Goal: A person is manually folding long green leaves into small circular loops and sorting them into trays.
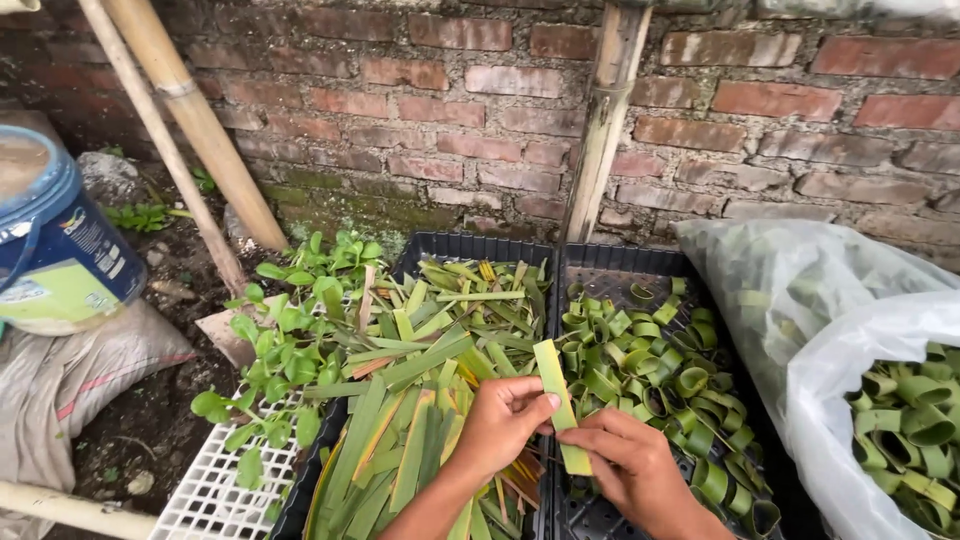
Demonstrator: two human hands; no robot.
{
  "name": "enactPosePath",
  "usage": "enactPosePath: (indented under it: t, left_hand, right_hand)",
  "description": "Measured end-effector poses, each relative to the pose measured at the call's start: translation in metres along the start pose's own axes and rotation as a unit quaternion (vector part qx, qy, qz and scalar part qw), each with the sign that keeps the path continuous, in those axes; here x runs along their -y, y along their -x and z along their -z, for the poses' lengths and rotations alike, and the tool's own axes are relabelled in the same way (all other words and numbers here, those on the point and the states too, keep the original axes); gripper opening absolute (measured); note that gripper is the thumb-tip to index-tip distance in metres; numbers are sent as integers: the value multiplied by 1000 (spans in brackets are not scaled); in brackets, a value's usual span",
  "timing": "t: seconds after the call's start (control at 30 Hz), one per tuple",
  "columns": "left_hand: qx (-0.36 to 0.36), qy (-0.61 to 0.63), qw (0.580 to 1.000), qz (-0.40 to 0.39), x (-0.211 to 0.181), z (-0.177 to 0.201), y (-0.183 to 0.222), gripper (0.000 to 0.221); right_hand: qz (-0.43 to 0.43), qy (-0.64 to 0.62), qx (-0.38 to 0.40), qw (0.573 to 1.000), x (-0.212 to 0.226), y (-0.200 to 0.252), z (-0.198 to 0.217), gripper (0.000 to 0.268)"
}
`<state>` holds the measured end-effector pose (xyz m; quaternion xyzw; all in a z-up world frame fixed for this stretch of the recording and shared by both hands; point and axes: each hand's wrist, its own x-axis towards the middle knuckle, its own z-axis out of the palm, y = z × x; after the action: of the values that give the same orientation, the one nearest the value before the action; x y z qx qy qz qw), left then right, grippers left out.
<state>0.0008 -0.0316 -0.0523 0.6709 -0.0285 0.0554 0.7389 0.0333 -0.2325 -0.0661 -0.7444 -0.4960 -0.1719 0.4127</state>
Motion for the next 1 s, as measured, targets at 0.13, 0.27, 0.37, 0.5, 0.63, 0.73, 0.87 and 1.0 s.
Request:
enactPosePath:
  t: [0.13,0.27,0.37,0.5,0.63,0.73,0.87,1.0]
  left_hand:
    - [-11,-58,997,-41,3,2,6,31]
    - [-4,-128,988,-81,0,1,12,31]
    - [11,-131,990,-49,9,-5,18,25]
    - [-1,-111,993,-25,9,-8,17,26]
    - [-13,-101,994,-30,10,-10,17,35]
    - [-30,-104,993,-41,8,-13,22,32]
    - [-69,-117,983,-127,1,-20,26,20]
    - [-73,-200,946,-243,0,-21,28,21]
  right_hand:
    - [-113,-97,42,988,5,3,4,29]
    - [-144,-144,3,979,15,-3,9,26]
    - [-188,-202,-40,960,21,-8,7,17]
    - [-180,-209,-45,960,16,-6,8,15]
    - [-255,-217,-30,942,17,-6,13,20]
    - [-260,-203,-20,944,19,-6,13,27]
    - [-301,-158,22,940,14,-4,13,25]
    - [-317,-179,41,930,8,1,11,27]
